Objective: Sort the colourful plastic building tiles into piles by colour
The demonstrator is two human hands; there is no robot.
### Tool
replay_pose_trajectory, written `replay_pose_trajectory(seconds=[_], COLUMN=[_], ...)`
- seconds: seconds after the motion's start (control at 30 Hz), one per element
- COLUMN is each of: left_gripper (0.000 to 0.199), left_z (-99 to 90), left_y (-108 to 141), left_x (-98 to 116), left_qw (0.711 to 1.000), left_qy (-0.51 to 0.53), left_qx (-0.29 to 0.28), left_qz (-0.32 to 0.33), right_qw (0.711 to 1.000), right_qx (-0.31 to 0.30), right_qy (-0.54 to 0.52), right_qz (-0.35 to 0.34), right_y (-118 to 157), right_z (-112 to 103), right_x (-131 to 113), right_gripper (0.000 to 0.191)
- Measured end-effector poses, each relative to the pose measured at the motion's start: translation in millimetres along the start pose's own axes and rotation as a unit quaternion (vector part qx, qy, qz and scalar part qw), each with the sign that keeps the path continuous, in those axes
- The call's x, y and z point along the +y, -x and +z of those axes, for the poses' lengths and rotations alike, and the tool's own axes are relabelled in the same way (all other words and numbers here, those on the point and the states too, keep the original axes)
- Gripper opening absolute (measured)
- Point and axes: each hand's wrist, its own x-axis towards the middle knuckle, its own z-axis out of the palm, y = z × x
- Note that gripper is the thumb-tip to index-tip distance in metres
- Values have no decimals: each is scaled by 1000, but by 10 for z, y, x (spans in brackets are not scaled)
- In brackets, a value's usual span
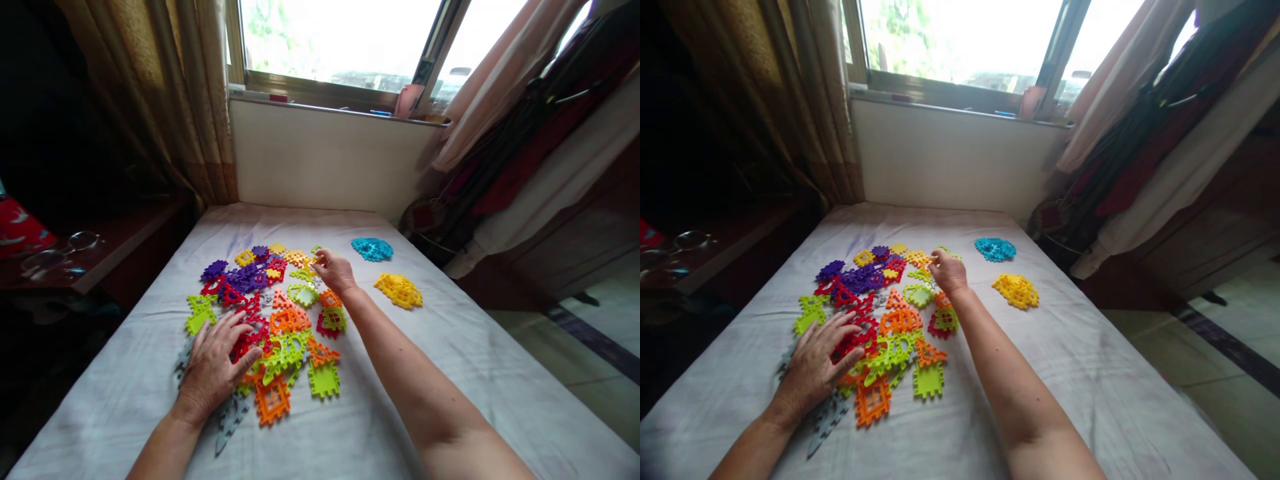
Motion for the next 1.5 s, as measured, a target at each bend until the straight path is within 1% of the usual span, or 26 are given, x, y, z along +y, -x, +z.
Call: replay_pose_trajectory(seconds=[0.03, 0.1, 0.2, 0.27, 0.3, 0.33, 0.4, 0.5, 0.57, 0.63, 0.73, 0.8, 0.87, 0.93, 1.0, 1.07, 1.13, 1.2, 1.27, 1.33, 1.4, 1.5], left_gripper=[52, 51, 52, 53, 53, 54, 54, 54, 54, 54, 53, 53, 53, 51, 50, 48, 46, 43, 42, 41, 41, 41], left_z=[6, 15, 27, 36, 40, 44, 50, 53, 49, 42, 30, 26, 26, 25, 19, 5, -14, -33, -47, -52, -50, -41], left_y=[2, 6, 6, 3, 1, 0, -1, 2, 3, 0, -7, -10, -11, -10, -12, -15, -19, -20, -19, -17, -14, -12], left_x=[-8, -22, -40, -52, -59, -66, -83, -101, -101, -90, -67, -52, -38, -21, 1, 28, 58, 86, 108, 120, 125, 128], left_qw=[1000, 1000, 1000, 1000, 1000, 1000, 1000, 1000, 1000, 1000, 1000, 1000, 1000, 1000, 1000, 1000, 1000, 1000, 999, 999, 999, 999], left_qy=[-1, -3, -5, -8, -9, -11, -13, -12, -11, -11, -10, -6, 0, 4, 6, 8, 11, 15, 18, 19, 18, 19], left_qx=[1, 0, -4, -4, -3, -2, -1, -6, -7, -5, -6, -7, -6, -4, -3, -2, -1, -1, -4, -6, -4, -3], left_qz=[1, 0, -3, -4, -4, -3, 0, 3, 3, 2, -1, -5, -10, -14, -15, -16, -18, -23, -28, -31, -33, -30], right_qw=[999, 994, 976, 965, 960, 956, 950, 949, 952, 955, 961, 967, 975, 987, 992, 989, 981, 976, 972, 970, 969, 966], right_qx=[35, 95, 170, 189, 190, 187, 166, 114, 87, 79, 101, 118, 119, 97, 58, 3, -56, -95, -115, -127, -133, -134], right_qy=[-17, -24, 40, 96, 117, 136, 164, 176, 170, 162, 153, 147, 138, 123, 108, 101, 107, 113, 120, 128, 135, 146], right_qz=[13, 51, 127, 153, 169, 182, 208, 236, 241, 234, 205, 174, 124, 47, -42, -110, -149, -163, -163, -162, -161, -167], right_y=[-12, -26, 18, 97, 145, 194, 288, 393, 436, 458, 437, 380, 300, 223, 173, 158, 158, 151, 128, 97, 76, 86], right_z=[-98, -325, -663, -823, -875, -908, -927, -890, -862, -854, -870, -863, -803, -668, -459, -208, 39, 245, 391, 478, 517, 516], right_x=[177, 599, 1297, 1709, 1877, 2014, 2185, 2228, 2174, 2094, 1924, 1735, 1449, 1063, 612, 161, -222, -492, -648, -719, -747, -766], right_gripper=[31, 29, 28, 27, 26, 25, 25, 27, 31, 35, 37, 34, 32, 29, 26, 25, 26, 29, 34, 37, 34, 28])
